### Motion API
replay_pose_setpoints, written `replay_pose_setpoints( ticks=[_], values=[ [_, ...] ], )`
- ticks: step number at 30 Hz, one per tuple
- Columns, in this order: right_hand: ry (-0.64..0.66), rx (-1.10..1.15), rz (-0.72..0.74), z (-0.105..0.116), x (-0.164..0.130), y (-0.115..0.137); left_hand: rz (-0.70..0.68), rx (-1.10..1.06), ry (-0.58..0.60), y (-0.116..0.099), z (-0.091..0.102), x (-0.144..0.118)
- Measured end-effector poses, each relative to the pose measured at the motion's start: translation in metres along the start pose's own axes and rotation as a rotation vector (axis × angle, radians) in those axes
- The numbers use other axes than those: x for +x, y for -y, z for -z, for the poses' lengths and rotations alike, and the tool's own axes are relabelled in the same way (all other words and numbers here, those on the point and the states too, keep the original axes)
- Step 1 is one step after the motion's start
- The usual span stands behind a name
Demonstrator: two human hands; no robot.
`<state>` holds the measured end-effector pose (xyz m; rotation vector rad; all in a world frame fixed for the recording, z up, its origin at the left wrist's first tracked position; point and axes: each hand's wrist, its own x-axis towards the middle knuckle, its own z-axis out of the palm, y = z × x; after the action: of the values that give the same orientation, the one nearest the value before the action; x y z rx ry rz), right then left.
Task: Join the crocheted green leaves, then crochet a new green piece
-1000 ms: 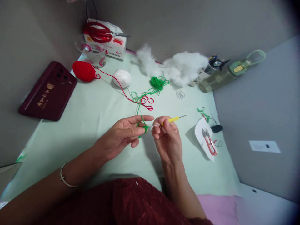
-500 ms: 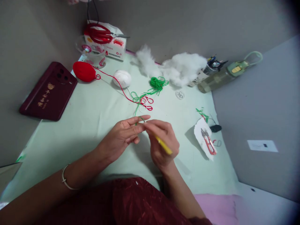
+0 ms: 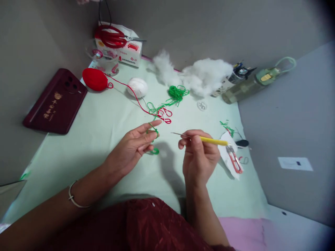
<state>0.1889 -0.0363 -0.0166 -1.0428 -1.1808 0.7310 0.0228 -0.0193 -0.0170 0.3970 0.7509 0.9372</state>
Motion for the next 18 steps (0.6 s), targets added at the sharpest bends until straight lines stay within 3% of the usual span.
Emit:
replay_pose_setpoints(
  ticks=[3, 18],
  values=[
    [0.027, 0.165, -0.112, 0.0007, 0.0038, -0.0004, -0.055, 0.059, -0.008, -0.0007, -0.0003, -0.0011],
    [0.110, -0.003, -0.005, -0.0035, -0.0026, 0.0033, -0.064, 0.123, -0.006, 0.0025, -0.0029, -0.0037]
  ],
)
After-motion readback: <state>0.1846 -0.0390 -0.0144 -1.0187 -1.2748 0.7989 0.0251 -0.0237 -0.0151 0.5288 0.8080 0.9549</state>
